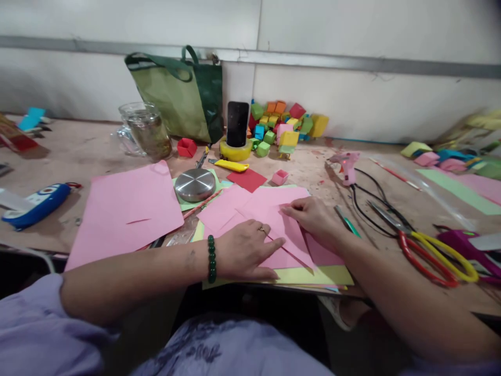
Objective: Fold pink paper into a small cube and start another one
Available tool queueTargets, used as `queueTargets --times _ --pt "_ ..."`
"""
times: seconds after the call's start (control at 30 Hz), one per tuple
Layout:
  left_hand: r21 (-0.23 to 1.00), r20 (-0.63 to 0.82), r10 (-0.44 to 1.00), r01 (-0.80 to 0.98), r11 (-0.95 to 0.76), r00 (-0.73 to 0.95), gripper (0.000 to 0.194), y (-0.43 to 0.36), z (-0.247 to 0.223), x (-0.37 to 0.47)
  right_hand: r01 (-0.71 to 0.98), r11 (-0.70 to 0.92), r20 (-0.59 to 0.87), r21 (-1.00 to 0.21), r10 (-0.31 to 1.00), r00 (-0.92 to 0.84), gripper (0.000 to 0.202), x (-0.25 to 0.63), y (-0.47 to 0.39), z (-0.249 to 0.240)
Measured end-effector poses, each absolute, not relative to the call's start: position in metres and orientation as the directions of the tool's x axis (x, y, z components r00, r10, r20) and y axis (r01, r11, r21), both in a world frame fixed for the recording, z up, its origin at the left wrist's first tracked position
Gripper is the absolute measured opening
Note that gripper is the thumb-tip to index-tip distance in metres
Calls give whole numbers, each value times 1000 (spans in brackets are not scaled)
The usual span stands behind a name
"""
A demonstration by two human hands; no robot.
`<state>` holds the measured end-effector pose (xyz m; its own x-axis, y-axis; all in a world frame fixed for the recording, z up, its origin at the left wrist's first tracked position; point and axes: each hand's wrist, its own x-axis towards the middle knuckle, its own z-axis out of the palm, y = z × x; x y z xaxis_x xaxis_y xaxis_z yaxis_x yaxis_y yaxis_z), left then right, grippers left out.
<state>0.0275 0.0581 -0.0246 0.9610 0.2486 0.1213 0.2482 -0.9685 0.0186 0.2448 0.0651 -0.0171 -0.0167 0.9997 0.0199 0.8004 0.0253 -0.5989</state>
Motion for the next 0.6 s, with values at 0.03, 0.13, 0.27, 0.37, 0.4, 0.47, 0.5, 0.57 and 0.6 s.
queueTargets --times 0.03,0.13,0.27,0.37,0.4,0.47,0.5,0.57,0.6 --pt "0 117 242 244 -970 963 74 57 -26 27 801 26 21 -598 1000 -17 46 245 65 -18" --pt "-29 100 234 238 -971 967 75 54 -27 25 807 31 23 -589 1000 -21 45 246 66 -19" --pt "9 90 261 261 -965 961 71 52 -26 19 826 33 26 -563 999 -22 45 247 66 -20" --pt "72 96 317 311 -948 944 68 50 -26 13 849 34 27 -528 999 -23 45 247 66 -19" --pt "91 105 332 323 -942 937 68 50 -27 12 857 35 27 -514 999 -25 45 247 66 -18" --pt "120 126 341 327 -937 932 67 50 -27 11 874 32 36 -485 999 -17 39 248 66 -17" --pt "134 135 338 321 -938 931 66 51 -28 11 889 40 75 -457 997 -6 33 248 65 -15" --pt "185 144 310 282 -941 940 66 55 -28 12 918 144 219 -368 974 -65 26 249 59 -11" --pt "223 150 295 258 -940 944 67 57 -27 13 918 243 284 -312 946 -154 24 249 54 -9"
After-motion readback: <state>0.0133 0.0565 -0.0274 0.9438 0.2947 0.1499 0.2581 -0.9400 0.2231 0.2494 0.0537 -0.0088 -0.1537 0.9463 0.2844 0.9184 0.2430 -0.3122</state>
